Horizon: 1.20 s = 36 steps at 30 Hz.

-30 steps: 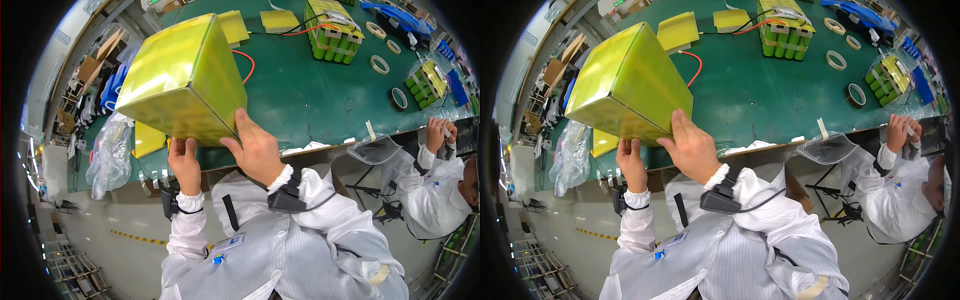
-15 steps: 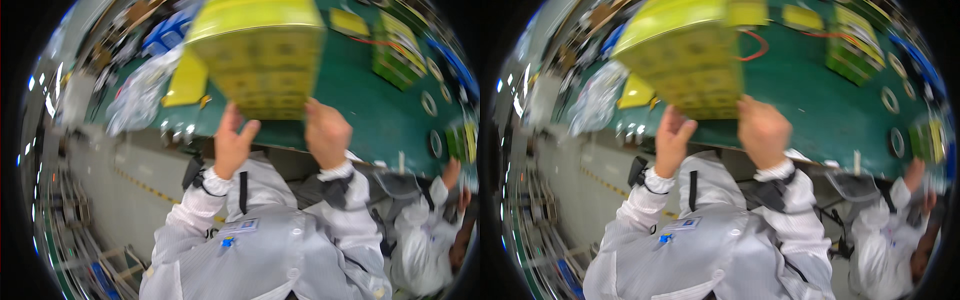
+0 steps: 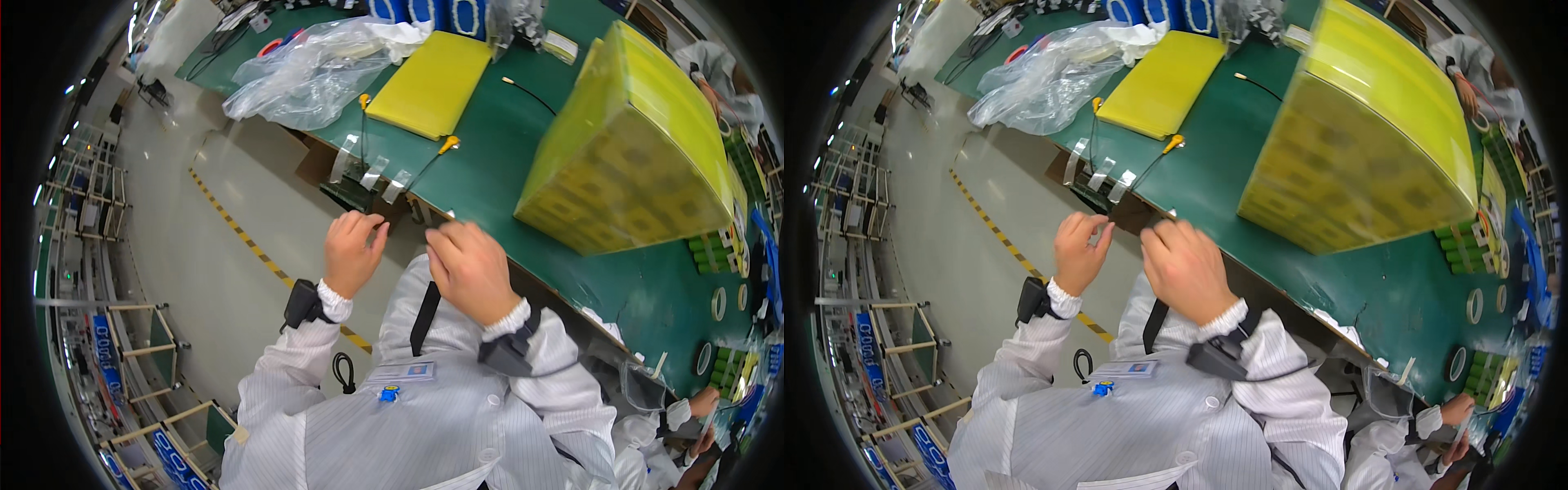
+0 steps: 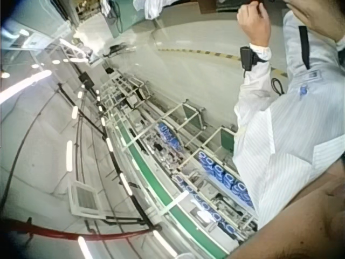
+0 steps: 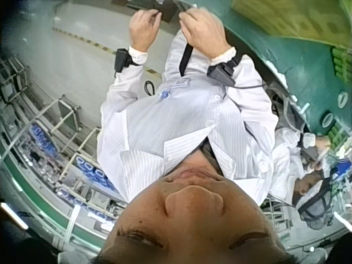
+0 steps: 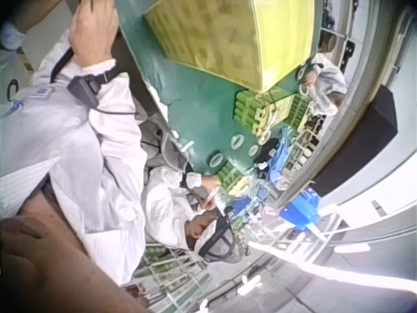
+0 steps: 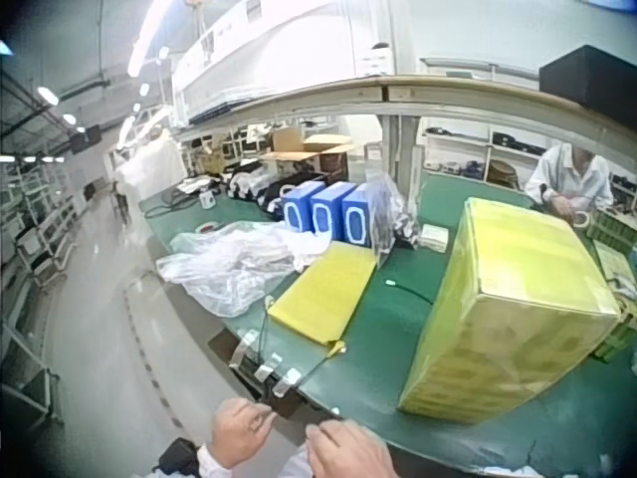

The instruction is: Assembling and insulating large lithium-ion battery packs using adhesive tape and plastic sheets in a manufacturing environment.

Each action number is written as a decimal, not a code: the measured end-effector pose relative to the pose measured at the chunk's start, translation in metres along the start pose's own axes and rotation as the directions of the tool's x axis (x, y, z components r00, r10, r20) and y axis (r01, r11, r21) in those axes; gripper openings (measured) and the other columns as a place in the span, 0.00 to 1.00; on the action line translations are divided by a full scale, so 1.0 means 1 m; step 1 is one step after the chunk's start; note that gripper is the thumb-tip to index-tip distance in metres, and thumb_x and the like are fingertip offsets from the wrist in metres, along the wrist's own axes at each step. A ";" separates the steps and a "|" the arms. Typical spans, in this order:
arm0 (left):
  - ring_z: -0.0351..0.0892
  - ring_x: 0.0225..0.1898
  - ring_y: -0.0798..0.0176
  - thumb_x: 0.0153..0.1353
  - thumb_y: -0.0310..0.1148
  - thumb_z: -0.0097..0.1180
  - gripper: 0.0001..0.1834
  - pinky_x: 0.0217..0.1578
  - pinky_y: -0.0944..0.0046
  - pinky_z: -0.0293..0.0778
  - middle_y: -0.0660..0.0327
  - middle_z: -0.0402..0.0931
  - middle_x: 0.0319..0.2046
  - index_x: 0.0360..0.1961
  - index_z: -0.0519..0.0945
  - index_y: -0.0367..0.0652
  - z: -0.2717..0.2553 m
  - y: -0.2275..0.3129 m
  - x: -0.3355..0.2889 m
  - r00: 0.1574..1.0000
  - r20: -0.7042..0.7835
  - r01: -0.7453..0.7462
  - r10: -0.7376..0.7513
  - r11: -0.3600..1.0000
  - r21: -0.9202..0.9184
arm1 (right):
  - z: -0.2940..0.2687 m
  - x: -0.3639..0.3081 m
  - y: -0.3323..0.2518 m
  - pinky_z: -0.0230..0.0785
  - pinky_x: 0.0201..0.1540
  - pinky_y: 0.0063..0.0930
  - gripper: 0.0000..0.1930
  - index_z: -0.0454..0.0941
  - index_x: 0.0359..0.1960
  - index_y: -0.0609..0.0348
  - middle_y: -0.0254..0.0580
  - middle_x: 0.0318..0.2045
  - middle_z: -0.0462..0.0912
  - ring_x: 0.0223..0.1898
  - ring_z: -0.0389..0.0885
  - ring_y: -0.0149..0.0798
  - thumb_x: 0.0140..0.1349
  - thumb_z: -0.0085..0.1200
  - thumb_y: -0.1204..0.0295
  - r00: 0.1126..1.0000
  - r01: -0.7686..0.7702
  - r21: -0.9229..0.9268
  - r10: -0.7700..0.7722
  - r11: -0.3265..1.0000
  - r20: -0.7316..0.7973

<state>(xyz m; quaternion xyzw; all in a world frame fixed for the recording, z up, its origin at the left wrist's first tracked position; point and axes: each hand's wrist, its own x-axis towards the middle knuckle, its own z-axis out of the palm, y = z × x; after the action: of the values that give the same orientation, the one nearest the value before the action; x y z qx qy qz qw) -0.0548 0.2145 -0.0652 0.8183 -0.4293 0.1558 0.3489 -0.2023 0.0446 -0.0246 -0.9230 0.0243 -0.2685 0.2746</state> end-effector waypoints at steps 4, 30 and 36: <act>0.71 0.30 0.56 0.50 0.25 0.71 0.11 0.34 0.57 0.67 0.62 0.71 0.27 0.33 0.80 0.44 0.004 -0.020 0.011 0.994 -0.086 -0.057 0.063 0.996 0.072 | 0.022 0.054 0.008 0.70 0.45 0.36 0.15 0.80 0.42 0.61 0.41 0.48 0.80 0.46 0.77 0.44 0.53 0.64 0.71 0.995 0.092 -0.090 -0.089 0.992 0.032; 0.73 0.37 0.65 0.43 0.28 0.71 0.13 0.45 0.58 0.58 0.72 0.74 0.32 0.32 0.85 0.53 0.011 -0.037 0.038 0.921 -0.096 -0.370 0.379 0.924 0.101 | 0.048 0.055 0.026 0.71 0.50 0.40 0.16 0.82 0.45 0.63 0.42 0.51 0.81 0.49 0.77 0.45 0.52 0.63 0.75 0.995 0.090 -0.222 -0.081 0.971 0.051; 0.73 0.35 0.65 0.47 0.29 0.67 0.05 0.44 0.58 0.57 0.71 0.74 0.27 0.25 0.82 0.51 0.001 -0.034 0.064 0.986 -0.002 -0.164 0.165 0.980 -0.111 | 0.050 0.057 0.029 0.71 0.49 0.39 0.16 0.82 0.44 0.62 0.41 0.50 0.82 0.48 0.78 0.44 0.52 0.63 0.74 0.991 0.131 -0.254 -0.131 0.958 0.017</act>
<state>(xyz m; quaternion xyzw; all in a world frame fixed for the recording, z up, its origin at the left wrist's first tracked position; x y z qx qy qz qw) 0.0103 0.1885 -0.0453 0.7600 -0.5048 0.1570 0.3779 -0.1249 0.0341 -0.0475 -0.9502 -0.0025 -0.2807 0.1354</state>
